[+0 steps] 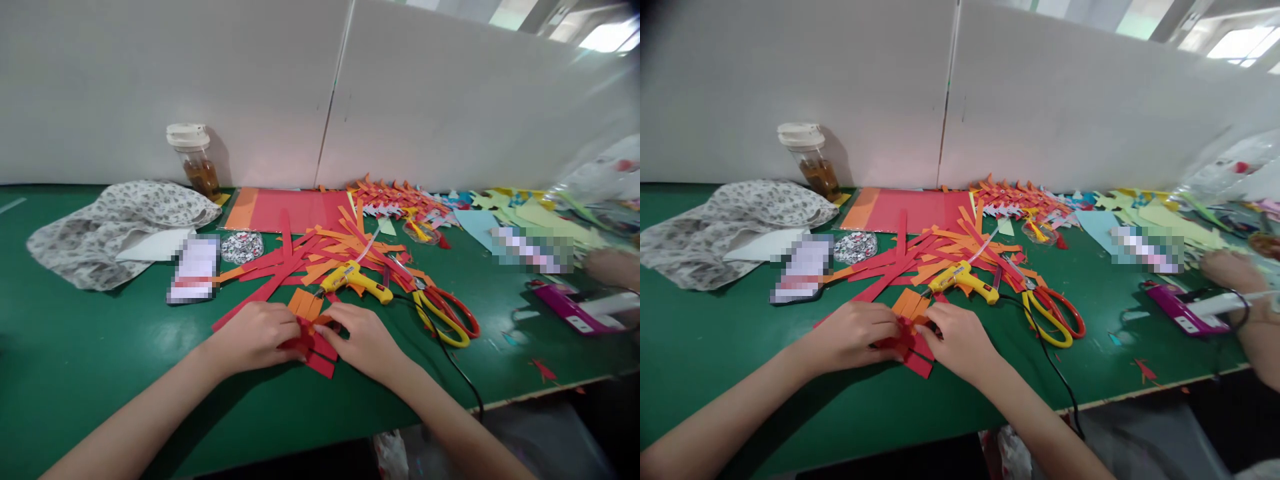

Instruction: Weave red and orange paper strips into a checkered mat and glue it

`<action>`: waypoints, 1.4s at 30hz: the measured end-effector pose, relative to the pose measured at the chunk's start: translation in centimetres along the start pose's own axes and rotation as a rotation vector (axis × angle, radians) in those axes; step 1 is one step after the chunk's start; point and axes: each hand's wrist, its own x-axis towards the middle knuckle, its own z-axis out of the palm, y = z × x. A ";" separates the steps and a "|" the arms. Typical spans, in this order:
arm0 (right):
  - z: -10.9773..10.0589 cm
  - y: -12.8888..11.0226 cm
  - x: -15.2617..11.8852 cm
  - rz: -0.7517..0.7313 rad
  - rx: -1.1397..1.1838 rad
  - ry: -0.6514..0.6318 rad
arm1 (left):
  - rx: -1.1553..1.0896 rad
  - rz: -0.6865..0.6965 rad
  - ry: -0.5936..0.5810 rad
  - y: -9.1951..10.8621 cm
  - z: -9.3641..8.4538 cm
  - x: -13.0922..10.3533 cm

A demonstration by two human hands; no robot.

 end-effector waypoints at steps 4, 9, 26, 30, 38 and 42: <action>0.6 -0.3 0.4 0.044 -0.033 0.040 | -0.023 -0.030 -0.049 -0.2 0.0 -0.1; 1.1 -0.7 0.7 0.088 -0.119 0.116 | -0.014 -0.016 -0.052 -0.5 -0.1 -0.1; 2.5 -0.7 0.3 0.015 -0.199 0.218 | -0.107 -0.135 -0.024 -0.3 0.1 0.3; 2.4 -0.7 0.2 0.019 -0.185 0.218 | -0.096 -0.151 -0.020 -0.4 0.4 0.3; 2.7 -0.6 0.2 0.060 -0.193 0.224 | -0.009 -0.056 -0.037 -0.6 0.7 0.0; 2.9 -0.6 0.2 0.071 -0.201 0.240 | 0.027 -0.026 -0.075 -0.6 0.7 0.0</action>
